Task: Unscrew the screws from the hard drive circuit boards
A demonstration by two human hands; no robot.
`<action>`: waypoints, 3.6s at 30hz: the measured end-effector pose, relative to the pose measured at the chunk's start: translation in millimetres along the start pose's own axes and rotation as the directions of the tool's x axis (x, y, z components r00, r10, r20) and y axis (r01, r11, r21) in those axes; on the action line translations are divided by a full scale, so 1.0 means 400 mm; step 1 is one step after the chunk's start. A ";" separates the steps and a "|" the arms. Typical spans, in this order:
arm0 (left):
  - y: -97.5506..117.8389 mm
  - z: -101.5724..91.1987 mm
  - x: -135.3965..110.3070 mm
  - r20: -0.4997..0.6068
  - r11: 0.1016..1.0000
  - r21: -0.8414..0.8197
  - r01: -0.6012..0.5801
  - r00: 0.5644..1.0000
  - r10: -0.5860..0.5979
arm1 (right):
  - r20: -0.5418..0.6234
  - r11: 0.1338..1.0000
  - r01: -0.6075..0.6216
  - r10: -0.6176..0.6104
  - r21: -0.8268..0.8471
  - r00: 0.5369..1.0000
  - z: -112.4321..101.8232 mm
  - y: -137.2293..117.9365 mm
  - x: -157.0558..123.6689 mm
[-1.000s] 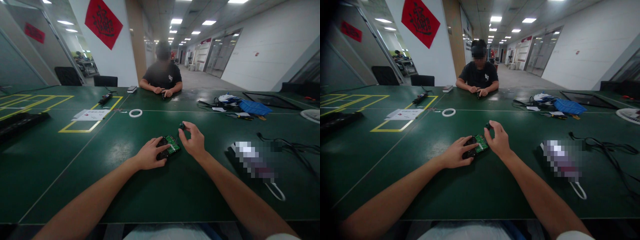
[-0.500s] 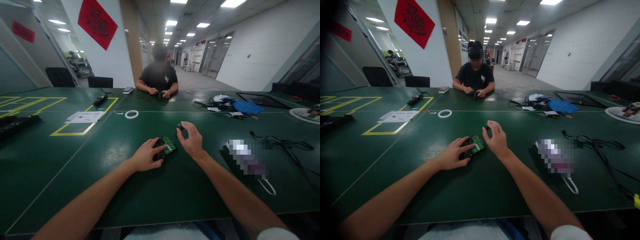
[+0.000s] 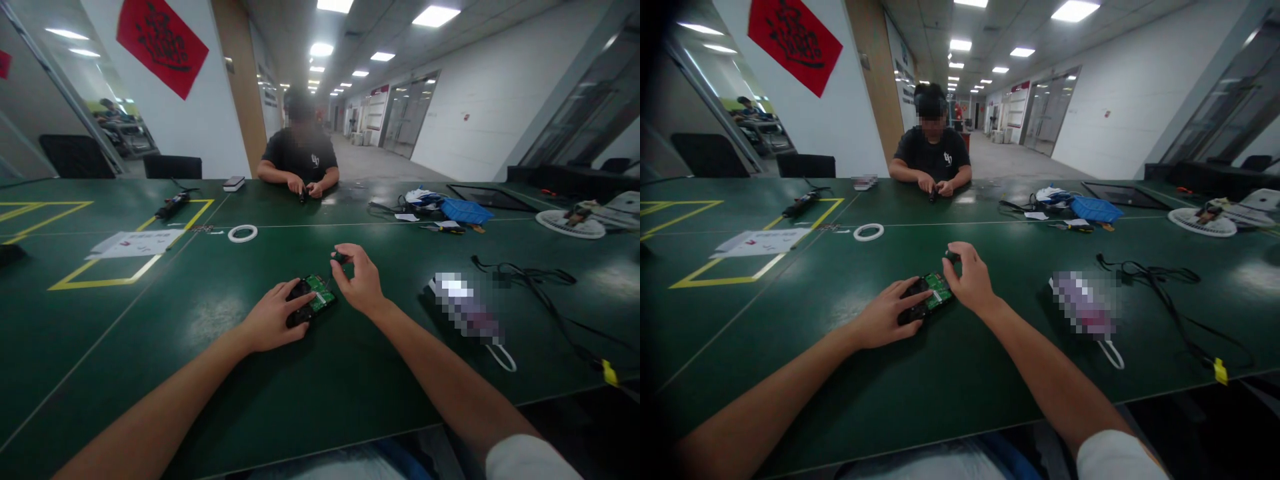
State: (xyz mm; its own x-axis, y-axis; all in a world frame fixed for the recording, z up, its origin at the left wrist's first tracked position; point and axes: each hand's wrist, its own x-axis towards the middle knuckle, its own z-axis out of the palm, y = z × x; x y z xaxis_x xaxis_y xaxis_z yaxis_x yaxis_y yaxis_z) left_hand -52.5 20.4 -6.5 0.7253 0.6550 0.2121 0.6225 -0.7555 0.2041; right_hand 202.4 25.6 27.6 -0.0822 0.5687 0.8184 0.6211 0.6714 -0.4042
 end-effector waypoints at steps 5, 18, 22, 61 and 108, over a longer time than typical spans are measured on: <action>0.000 -0.001 0.000 -0.003 1.000 -0.005 0.000 1.000 0.000 | 0.032 0.995 -0.089 0.088 0.038 0.996 -0.001 -0.003 -0.003; 0.003 -0.006 0.000 -0.007 1.000 -0.018 0.006 1.000 -0.007 | 0.005 0.996 -0.045 0.044 0.078 0.999 0.005 0.020 -0.005; 0.006 -0.009 0.001 0.002 1.000 -0.017 0.008 1.000 -0.008 | -0.013 0.998 -0.038 0.039 0.049 0.999 0.010 0.017 -0.009; 0.002 -0.011 0.000 -0.012 1.000 -0.027 -0.005 1.000 0.004 | -0.050 0.998 0.048 -0.050 -0.039 0.998 0.009 0.008 -0.008; -0.001 -0.006 -0.001 -0.015 1.000 -0.009 -0.015 1.000 0.015 | -0.005 0.992 0.067 -0.068 -0.108 0.998 0.000 0.007 -0.006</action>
State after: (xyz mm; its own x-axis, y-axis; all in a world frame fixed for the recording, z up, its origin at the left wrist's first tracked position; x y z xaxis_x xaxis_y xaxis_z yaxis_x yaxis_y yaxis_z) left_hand -53.7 20.6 -4.3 0.7300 0.6437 0.2296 0.6090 -0.7652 0.2090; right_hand 204.2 26.2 24.5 -0.1202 0.5193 0.8461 0.6948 0.6528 -0.3019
